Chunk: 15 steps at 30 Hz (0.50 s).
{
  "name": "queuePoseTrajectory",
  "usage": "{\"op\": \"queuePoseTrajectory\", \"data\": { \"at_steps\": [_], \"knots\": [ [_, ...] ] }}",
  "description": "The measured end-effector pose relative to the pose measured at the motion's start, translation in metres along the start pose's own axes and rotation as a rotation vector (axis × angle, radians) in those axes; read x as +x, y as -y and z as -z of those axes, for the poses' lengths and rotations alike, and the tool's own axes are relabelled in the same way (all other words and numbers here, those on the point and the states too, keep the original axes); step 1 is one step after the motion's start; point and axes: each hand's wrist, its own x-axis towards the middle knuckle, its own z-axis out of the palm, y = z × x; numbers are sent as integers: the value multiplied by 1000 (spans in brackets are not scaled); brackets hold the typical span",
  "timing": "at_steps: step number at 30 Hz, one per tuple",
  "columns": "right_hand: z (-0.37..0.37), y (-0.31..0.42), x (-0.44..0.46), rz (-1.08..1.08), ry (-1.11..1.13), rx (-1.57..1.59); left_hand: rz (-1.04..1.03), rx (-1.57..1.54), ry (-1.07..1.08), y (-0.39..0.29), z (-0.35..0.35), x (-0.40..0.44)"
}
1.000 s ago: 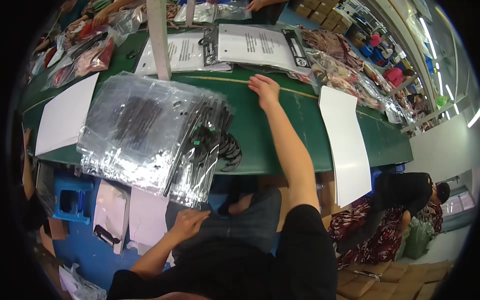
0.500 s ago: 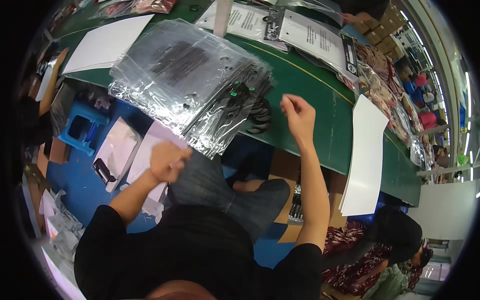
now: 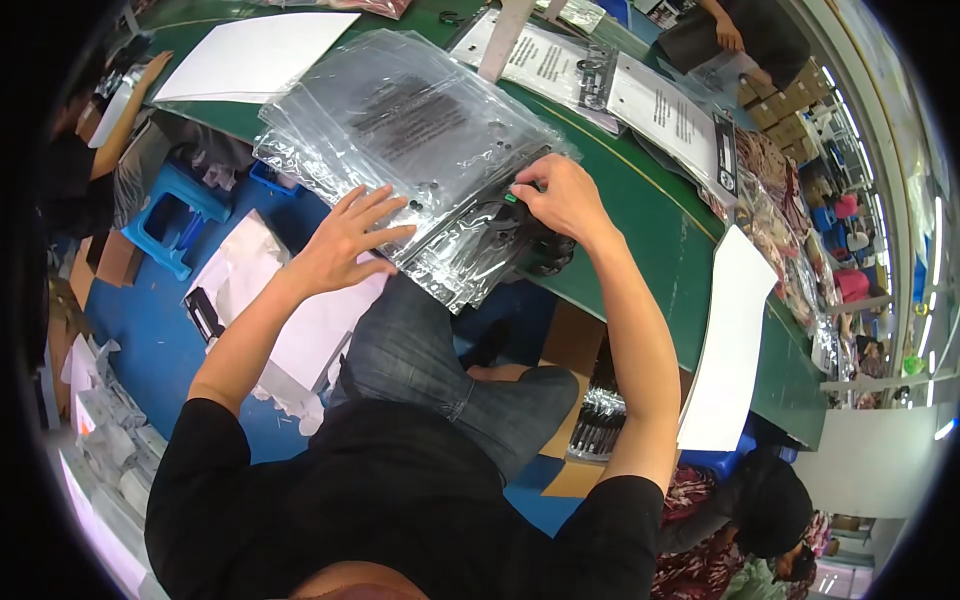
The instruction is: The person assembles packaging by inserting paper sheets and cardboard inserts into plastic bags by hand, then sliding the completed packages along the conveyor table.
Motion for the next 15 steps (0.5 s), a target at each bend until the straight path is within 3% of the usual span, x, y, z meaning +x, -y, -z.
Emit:
{"op": "queuePoseTrajectory", "data": {
  "at_steps": [6,10,13,15],
  "knots": [
    [-11,19,-1,96,1,-112,52,-61,-197,16,-26,-3],
    [-10,33,19,-48,75,-231,200,-295,-325,15,-28,-3],
    [-5,27,45,-195,90,347,218,-327,-430,11,-26,0],
    [14,43,55,-204,122,487,127,-205,-559,17,-18,3]
  ]
}}
